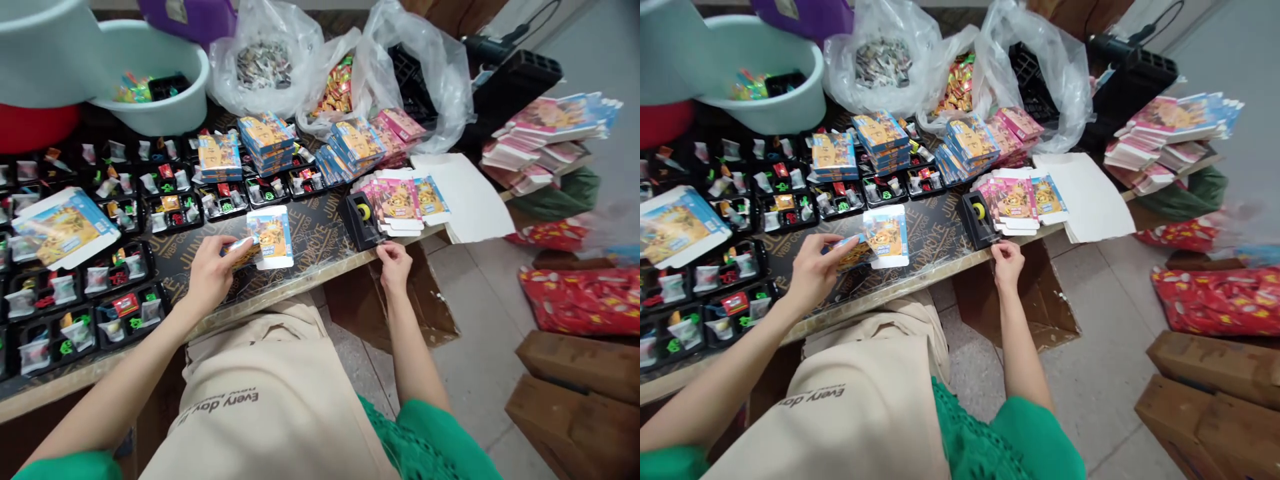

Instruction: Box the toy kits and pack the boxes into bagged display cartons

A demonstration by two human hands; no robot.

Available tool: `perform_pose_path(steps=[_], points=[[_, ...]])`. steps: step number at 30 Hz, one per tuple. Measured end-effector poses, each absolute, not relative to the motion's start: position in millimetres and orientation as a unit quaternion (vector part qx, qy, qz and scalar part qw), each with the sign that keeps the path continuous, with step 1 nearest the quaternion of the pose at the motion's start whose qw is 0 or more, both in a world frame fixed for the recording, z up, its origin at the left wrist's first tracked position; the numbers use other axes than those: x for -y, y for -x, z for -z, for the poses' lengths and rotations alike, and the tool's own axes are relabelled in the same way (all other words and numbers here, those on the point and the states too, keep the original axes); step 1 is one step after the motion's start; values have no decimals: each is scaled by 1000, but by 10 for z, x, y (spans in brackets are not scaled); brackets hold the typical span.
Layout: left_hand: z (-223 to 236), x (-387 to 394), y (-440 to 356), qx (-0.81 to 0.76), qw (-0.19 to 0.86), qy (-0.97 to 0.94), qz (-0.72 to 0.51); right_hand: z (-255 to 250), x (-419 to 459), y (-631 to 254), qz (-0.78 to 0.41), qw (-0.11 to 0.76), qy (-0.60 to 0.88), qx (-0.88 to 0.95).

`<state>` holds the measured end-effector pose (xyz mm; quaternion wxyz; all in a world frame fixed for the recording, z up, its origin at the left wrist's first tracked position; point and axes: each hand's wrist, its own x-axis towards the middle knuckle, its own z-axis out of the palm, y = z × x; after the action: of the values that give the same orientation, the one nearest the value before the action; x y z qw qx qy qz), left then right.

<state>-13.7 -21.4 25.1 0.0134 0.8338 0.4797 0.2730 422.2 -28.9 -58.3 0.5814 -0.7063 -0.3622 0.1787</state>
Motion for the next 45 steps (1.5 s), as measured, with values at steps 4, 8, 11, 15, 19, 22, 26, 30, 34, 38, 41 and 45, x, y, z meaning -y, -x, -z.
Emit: perform_pose_path(steps=[4, 8, 11, 15, 19, 22, 26, 30, 34, 38, 41, 45], points=[[-232, 187, 117, -479, 15, -829, -288, 612, 198, -4162, -132, 626, 709, 297], [-199, 182, 107, -467, 43, -818, -335, 378, 208, -3816, -117, 662, 693, 263], [-196, 188, 112, -455, 59, -811, -363, 19, 309, -3192, -297, 652, 626, 309], [-195, 177, 139, -426, 60, -815, -388, -384, 377, -2257, -674, 451, 465, 355], [-162, 160, 164, -393, 43, -818, -417, -457, 294, -1792, -788, 374, 361, 329], [-161, 161, 178, -387, 52, -819, -420, -386, 206, -1733, -813, 364, 337, 305], [-221, 155, 169, -398, 68, -831, -382, -304, 152, -1720, -820, 349, 338, 302], [-222, 127, 90, -414, 55, -813, -405, -269, 138, -1754, -718, 332, 413, 451], [-235, 137, 61, -431, 50, -812, -391, -209, -18, -1999, -507, 177, 488, 687], [-531, -14, 209, -394, 33, -849, -351, -71, -416, -2209, -268, 226, 578, 737], [-824, -465, 341, -398, -59, -837, -370, 21, -719, -2148, -182, 197, 575, 773], [-870, -1379, 374, -451, -75, -817, -351, 42, -866, -1945, -114, 88, 583, 800]])
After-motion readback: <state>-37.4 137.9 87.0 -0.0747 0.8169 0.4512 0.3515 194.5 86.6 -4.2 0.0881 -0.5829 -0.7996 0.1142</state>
